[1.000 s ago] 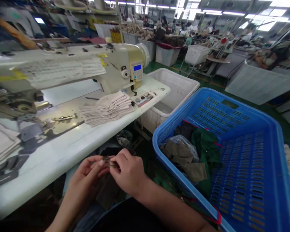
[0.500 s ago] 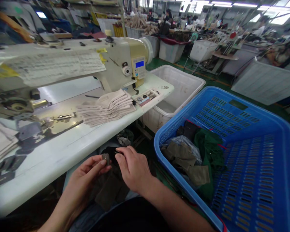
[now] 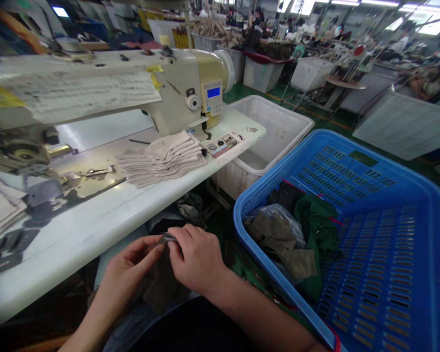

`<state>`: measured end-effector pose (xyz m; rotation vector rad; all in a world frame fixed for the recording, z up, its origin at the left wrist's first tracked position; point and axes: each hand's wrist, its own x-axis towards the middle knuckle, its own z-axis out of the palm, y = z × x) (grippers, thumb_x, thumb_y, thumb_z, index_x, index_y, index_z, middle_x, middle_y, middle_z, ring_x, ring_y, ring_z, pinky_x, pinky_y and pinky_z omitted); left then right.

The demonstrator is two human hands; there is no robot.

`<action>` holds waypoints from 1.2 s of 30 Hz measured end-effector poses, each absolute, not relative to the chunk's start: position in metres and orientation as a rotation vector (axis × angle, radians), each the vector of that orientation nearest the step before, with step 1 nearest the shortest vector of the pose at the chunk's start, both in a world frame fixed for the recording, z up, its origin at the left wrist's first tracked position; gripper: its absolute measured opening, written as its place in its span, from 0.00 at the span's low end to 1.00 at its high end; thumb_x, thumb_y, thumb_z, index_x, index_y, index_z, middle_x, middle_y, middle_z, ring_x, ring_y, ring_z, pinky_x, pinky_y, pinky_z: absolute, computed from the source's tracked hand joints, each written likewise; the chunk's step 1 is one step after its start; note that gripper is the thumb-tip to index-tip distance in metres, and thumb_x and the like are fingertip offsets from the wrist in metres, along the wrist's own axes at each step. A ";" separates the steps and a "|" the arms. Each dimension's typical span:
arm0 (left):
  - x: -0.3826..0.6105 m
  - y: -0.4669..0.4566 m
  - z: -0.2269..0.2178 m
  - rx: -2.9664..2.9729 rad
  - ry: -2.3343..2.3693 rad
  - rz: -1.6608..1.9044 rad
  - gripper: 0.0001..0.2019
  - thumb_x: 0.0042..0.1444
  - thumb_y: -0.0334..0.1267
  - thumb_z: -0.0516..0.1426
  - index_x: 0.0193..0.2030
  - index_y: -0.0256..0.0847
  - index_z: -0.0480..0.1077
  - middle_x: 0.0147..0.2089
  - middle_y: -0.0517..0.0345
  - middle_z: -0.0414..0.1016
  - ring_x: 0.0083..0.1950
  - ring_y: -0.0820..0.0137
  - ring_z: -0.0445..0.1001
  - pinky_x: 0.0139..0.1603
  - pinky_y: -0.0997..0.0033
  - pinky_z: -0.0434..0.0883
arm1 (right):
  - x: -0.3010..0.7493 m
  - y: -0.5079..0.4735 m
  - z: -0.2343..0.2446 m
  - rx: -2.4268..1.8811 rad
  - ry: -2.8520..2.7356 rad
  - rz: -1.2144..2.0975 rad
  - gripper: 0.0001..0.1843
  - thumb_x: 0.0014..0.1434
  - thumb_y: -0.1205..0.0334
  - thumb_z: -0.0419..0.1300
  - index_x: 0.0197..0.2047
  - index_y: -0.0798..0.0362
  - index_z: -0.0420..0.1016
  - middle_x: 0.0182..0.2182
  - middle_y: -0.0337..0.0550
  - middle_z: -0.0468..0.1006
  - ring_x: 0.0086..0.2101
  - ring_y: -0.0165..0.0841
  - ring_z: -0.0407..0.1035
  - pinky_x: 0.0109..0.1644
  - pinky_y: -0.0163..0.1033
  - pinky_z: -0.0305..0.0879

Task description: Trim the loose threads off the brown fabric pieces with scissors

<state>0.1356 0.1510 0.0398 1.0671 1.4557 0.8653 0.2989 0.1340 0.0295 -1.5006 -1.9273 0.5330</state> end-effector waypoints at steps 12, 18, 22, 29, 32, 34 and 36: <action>0.134 0.149 0.036 1.122 1.482 0.848 0.17 0.41 0.49 0.67 0.35 0.40 0.81 0.27 0.57 0.80 0.28 0.67 0.74 0.29 0.72 0.69 | 0.298 0.130 0.032 -1.505 -1.958 0.540 0.13 0.65 0.65 0.58 0.52 0.51 0.77 0.40 0.44 0.81 0.41 0.39 0.77 0.43 0.39 0.69; 0.133 0.149 0.035 1.166 1.483 0.822 0.17 0.42 0.49 0.66 0.35 0.40 0.80 0.27 0.57 0.80 0.29 0.67 0.73 0.31 0.71 0.69 | 0.297 0.130 0.031 -1.500 -1.977 0.509 0.13 0.65 0.65 0.58 0.52 0.51 0.77 0.41 0.44 0.81 0.41 0.38 0.76 0.43 0.39 0.68; 0.132 0.151 0.034 1.209 1.507 0.803 0.16 0.42 0.49 0.65 0.34 0.40 0.80 0.26 0.58 0.78 0.29 0.67 0.71 0.32 0.71 0.68 | 0.296 0.129 0.029 -1.491 -2.049 0.384 0.14 0.66 0.66 0.57 0.52 0.52 0.78 0.41 0.47 0.81 0.39 0.39 0.76 0.39 0.40 0.67; 0.133 0.147 0.035 1.056 1.390 0.740 0.17 0.44 0.51 0.67 0.34 0.40 0.78 0.30 0.57 0.79 0.31 0.67 0.72 0.33 0.72 0.68 | 0.294 0.135 0.023 -1.376 -1.535 1.015 0.13 0.61 0.64 0.60 0.48 0.54 0.79 0.39 0.46 0.82 0.38 0.37 0.76 0.42 0.40 0.71; 0.134 0.145 0.036 0.935 1.345 0.703 0.19 0.44 0.53 0.67 0.35 0.39 0.78 0.30 0.56 0.79 0.30 0.69 0.71 0.31 0.73 0.67 | 0.297 0.141 0.020 -1.235 -1.123 1.453 0.14 0.62 0.57 0.60 0.48 0.54 0.78 0.31 0.40 0.79 0.26 0.30 0.70 0.31 0.35 0.67; 0.134 0.146 0.036 0.918 1.359 0.709 0.19 0.43 0.53 0.68 0.34 0.39 0.77 0.28 0.58 0.77 0.29 0.68 0.71 0.30 0.73 0.66 | 0.299 0.142 0.019 -1.237 -1.099 1.426 0.16 0.60 0.53 0.63 0.48 0.53 0.77 0.32 0.39 0.79 0.27 0.29 0.69 0.32 0.35 0.67; 0.134 0.148 0.036 0.985 1.393 0.725 0.18 0.42 0.53 0.67 0.32 0.40 0.77 0.25 0.59 0.75 0.28 0.68 0.70 0.30 0.72 0.66 | 0.301 0.142 0.019 -1.320 -1.251 1.211 0.15 0.58 0.54 0.67 0.46 0.52 0.79 0.34 0.40 0.80 0.31 0.31 0.72 0.36 0.36 0.68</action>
